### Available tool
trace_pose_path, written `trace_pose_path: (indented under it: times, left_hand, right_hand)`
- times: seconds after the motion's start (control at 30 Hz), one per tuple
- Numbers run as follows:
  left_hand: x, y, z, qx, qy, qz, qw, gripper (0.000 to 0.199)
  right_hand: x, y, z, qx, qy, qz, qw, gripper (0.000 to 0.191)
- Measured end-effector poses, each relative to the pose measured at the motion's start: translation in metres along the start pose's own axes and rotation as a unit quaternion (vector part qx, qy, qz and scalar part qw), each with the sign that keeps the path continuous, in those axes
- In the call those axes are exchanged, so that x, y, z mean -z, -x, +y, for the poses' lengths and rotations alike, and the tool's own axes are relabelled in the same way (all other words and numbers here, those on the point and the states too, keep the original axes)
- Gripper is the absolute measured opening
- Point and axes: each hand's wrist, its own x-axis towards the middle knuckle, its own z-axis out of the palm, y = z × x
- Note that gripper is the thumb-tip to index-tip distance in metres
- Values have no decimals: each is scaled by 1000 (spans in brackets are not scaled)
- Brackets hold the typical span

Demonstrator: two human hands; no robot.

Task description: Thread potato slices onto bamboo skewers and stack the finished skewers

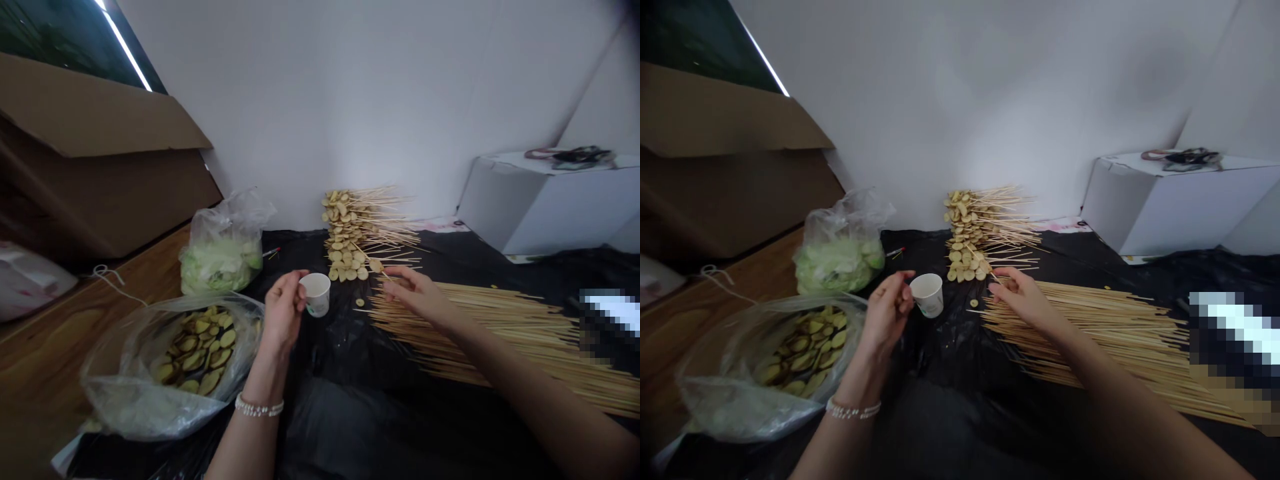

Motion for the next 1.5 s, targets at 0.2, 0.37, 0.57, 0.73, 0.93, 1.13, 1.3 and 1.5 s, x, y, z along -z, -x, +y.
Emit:
trace_pose_path:
  times: [0.2, 0.37, 0.57, 0.73, 0.93, 1.13, 1.3, 1.5]
  left_hand:
    - [-33, 31, -30, 476, 250, -230, 811, 28]
    - [-33, 31, -43, 499, 349, -168, 775, 39]
    - [-35, 33, -49, 453, 363, -173, 796, 50]
    - [-37, 37, -58, 473, 352, -192, 785, 47]
    - [-35, 36, -59, 484, 330, -187, 789, 47]
    - [-36, 37, -59, 487, 335, -187, 785, 52]
    - [-34, 35, -58, 526, 307, -184, 771, 54]
    - [-39, 37, -54, 415, 146, -168, 882, 40]
  right_hand:
    - [3, 1, -6, 9, 15, 9, 1000, 41]
    - [2, 3, -7, 42, 36, -22, 998, 30]
    - [-9, 9, -3, 75, 43, -93, 992, 21]
    - [-19, 16, -1, 80, 163, -104, 978, 26]
    - [-22, 19, 1, 124, 260, -117, 951, 20]
    - [-24, 19, -1, 66, 171, -114, 976, 12]
    - [-15, 15, -6, -7, -9, -123, 992, 16]
    - [-7, 11, -2, 0, 7, -134, 991, 20]
